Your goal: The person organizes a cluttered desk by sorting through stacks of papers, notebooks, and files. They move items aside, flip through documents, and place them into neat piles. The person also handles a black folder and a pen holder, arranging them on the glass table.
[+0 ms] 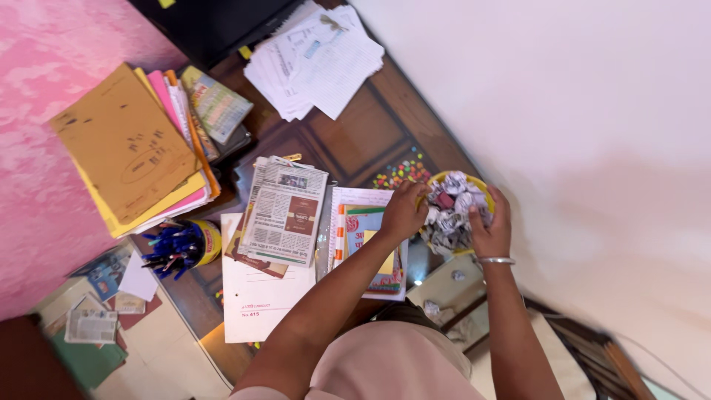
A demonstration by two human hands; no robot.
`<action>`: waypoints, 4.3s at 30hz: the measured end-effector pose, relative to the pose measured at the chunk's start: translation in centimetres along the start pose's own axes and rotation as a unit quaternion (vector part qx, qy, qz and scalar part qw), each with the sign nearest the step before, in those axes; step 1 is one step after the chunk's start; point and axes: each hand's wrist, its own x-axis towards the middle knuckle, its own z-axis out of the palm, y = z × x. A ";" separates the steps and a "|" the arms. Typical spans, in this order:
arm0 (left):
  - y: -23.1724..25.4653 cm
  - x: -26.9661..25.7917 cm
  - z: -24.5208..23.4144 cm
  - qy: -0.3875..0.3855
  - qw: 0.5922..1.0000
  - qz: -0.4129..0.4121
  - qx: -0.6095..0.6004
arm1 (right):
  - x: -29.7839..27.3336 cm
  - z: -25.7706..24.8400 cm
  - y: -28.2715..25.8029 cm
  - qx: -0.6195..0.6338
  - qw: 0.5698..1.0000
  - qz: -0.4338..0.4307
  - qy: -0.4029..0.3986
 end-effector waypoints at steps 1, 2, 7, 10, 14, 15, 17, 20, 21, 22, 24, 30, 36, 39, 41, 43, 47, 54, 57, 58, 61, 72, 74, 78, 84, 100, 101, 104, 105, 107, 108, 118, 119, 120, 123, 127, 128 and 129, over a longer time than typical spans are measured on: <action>-0.4 0.1 -0.3 -0.008 1.000 -0.007 0.023 | 0.1 0.2 1.2 -0.041 0.999 -0.001 -0.006; -0.6 0.2 -0.6 -0.016 0.999 -0.014 0.045 | 0.2 0.5 2.2 -0.082 0.997 -0.003 -0.012; 0.2 0.3 -0.9 -0.170 0.972 0.062 0.148 | -0.3 2.0 3.8 -0.165 0.985 -0.050 -0.014; 0.8 -0.1 -0.5 -0.198 0.960 0.044 0.190 | 0.2 1.9 3.7 -0.151 0.987 -0.048 -0.017; -0.8 0.2 -2.0 -0.083 0.991 0.106 0.020 | 1.8 -0.2 4.6 -0.091 0.995 -0.004 -0.045; -1.4 0.1 -2.6 -0.056 0.995 0.077 0.016 | 2.1 -0.3 4.3 -0.079 0.995 0.013 -0.052; -3.7 0.7 -4.0 -0.001 1.000 0.023 0.008 | 2.9 -0.9 2.9 -0.027 0.999 -0.009 -0.039; -9.6 0.8 -7.8 0.124 0.990 -0.060 -0.032 | 4.9 -1.6 -1.1 -0.002 0.998 -0.060 -0.017; -11.9 0.1 -9.2 0.155 0.978 -0.103 -0.095 | 5.2 -1.3 -2.7 -0.005 0.997 -0.077 -0.010; -14.0 -1.3 -10.5 0.207 0.971 -0.112 -0.029 | 5.7 -0.7 -4.2 0.026 0.995 -0.090 -0.017; -17.2 -4.5 -12.9 0.253 0.944 -0.189 0.095 | 6.5 0.7 -7.1 0.086 0.990 -0.112 -0.027; -18.3 -14.1 -18.0 0.225 0.819 -0.425 0.313 | 3.6 6.3 -12.8 0.176 0.966 -0.104 -0.157; -17.2 -16.9 -21.7 0.250 0.810 -0.381 0.369 | -2.2 10.5 -14.4 0.110 0.931 -0.089 -0.336; -16.2 -16.6 -24.3 0.167 0.802 -0.454 0.350 | -4.2 11.3 -14.0 0.119 0.926 -0.077 -0.351; -16.2 -16.6 -25.1 0.111 0.789 -0.490 0.354 | -5.7 11.3 -13.9 0.140 0.930 -0.047 -0.336; -17.0 -17.2 -25.5 0.102 0.824 -0.460 0.314 | -7.0 11.2 -13.9 0.143 0.935 -0.019 -0.325; -19.0 -18.8 -26.0 0.130 0.928 -0.315 0.153 | -8.7 11.0 -13.2 0.154 0.940 0.027 -0.303; -12.4 -19.6 -28.0 0.187 0.946 -0.205 -0.168 | -10.5 14.4 -12.3 0.331 0.877 0.165 -0.305; -7.7 -20.2 -28.3 0.170 0.947 -0.158 -0.222 | -9.6 15.3 -15.5 0.472 0.775 0.267 -0.324; -6.5 -20.4 -28.1 0.152 0.955 -0.160 -0.201 | -9.3 15.9 -17.0 0.482 0.779 0.241 -0.321; -4.5 -22.2 -27.9 0.089 0.974 -0.097 -0.186 | -9.4 17.5 -20.7 0.466 0.818 0.162 -0.295; -7.6 -26.0 -28.1 0.141 0.967 -0.168 -0.129 | -15.7 26.0 -18.6 0.430 0.848 0.167 -0.260; -9.3 -26.6 -27.3 0.165 0.956 -0.228 -0.083 | -16.7 27.8 -16.7 0.330 0.899 0.162 -0.239; -15.2 -28.5 -25.8 0.200 0.956 -0.209 -0.048 | -17.7 27.4 -14.7 0.201 0.928 0.194 -0.245; -20.0 -30.7 -24.7 0.147 0.943 -0.298 0.029 | -15.9 19.1 -12.7 0.052 0.992 -0.078 -0.080; -17.5 -25.3 -22.2 0.189 0.943 -0.207 -0.177 | -9.7 14.7 -4.2 0.130 0.856 0.451 -0.219; -17.8 -24.7 -21.4 0.165 0.923 -0.252 -0.239 | -9.1 14.6 -4.1 0.119 0.847 0.455 -0.247; -19.6 -23.2 -17.2 0.108 0.757 -0.444 -0.467 | -8.5 14.5 -3.2 0.143 0.818 0.478 -0.288; -20.2 -23.0 -15.2 0.061 0.767 -0.420 -0.481 | -8.6 14.8 -3.0 0.189 0.805 0.490 -0.275; -20.6 -23.6 -12.3 0.040 0.772 -0.389 -0.501 | -8.8 15.2 -2.6 0.251 0.782 0.507 -0.263; -20.6 -24.0 -11.2 0.065 0.768 -0.385 -0.508 | -9.0 15.3 -2.4 0.266 0.773 0.512 -0.265; -18.6 -22.8 -12.5 0.067 0.763 -0.429 -0.479 | -9.2 16.1 -4.2 0.197 0.806 0.507 -0.235; -18.6 -22.7 -12.4 0.074 0.761 -0.427 -0.483 | -9.1 15.9 -4.5 0.193 0.811 0.498 -0.240; -18.7 -22.7 -12.3 0.081 0.759 -0.425 -0.486 | -8.9 15.7 -4.8 0.189 0.815 0.490 -0.245; -19.0 -23.0 -11.9 0.087 0.761 -0.413 -0.493 | -8.6 15.3 -5.2 0.239 0.786 0.508 -0.257; -18.4 -22.5 -12.0 0.092 0.758 -0.410 -0.499 | -8.8 15.8 -6.0 0.240 0.774 0.543 -0.221; -18.0 -22.4 -12.1 0.093 0.753 -0.417 -0.501 | -9.0 15.8 -6.1 0.245 0.786 0.525 -0.216; -17.7 -22.4 -12.2 0.095 0.747 -0.424 -0.502 | -9.2 15.9 -6.3 0.251 0.797 0.507 -0.211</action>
